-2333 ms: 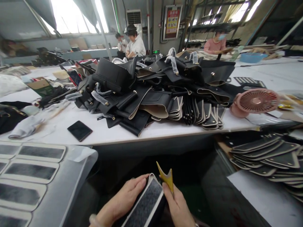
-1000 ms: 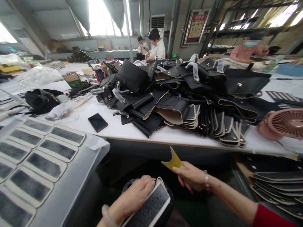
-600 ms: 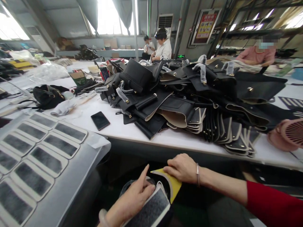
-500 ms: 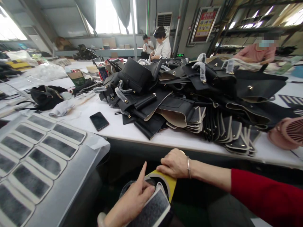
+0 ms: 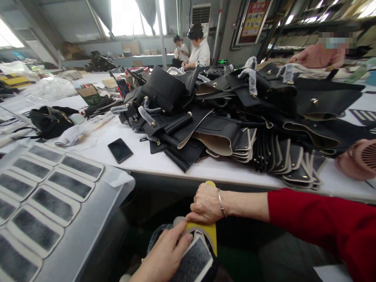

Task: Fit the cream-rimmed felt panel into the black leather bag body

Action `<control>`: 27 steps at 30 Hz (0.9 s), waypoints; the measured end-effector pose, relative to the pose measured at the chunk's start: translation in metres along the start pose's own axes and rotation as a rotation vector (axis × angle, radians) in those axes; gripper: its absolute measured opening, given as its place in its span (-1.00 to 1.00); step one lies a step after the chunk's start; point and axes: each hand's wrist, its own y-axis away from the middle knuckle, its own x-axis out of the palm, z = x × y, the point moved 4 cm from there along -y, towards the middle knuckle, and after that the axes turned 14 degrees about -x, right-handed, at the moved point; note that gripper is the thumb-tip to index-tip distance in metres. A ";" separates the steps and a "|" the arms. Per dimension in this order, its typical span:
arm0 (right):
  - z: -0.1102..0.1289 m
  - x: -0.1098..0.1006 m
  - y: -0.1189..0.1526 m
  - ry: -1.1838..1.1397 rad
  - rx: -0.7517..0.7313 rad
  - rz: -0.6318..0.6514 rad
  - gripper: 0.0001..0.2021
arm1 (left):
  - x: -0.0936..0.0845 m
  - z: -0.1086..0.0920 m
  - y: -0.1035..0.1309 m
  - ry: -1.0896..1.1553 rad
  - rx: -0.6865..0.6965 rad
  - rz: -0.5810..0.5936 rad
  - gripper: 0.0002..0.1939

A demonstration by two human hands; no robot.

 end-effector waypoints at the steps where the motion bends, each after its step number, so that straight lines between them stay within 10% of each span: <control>1: 0.001 -0.001 0.000 -0.007 0.015 0.017 -0.45 | 0.000 -0.001 0.001 -0.005 0.003 -0.002 -0.64; 27: 0.050 0.008 0.021 -0.154 0.390 0.031 -0.39 | 0.011 -0.005 0.015 -0.199 0.095 -0.083 -0.61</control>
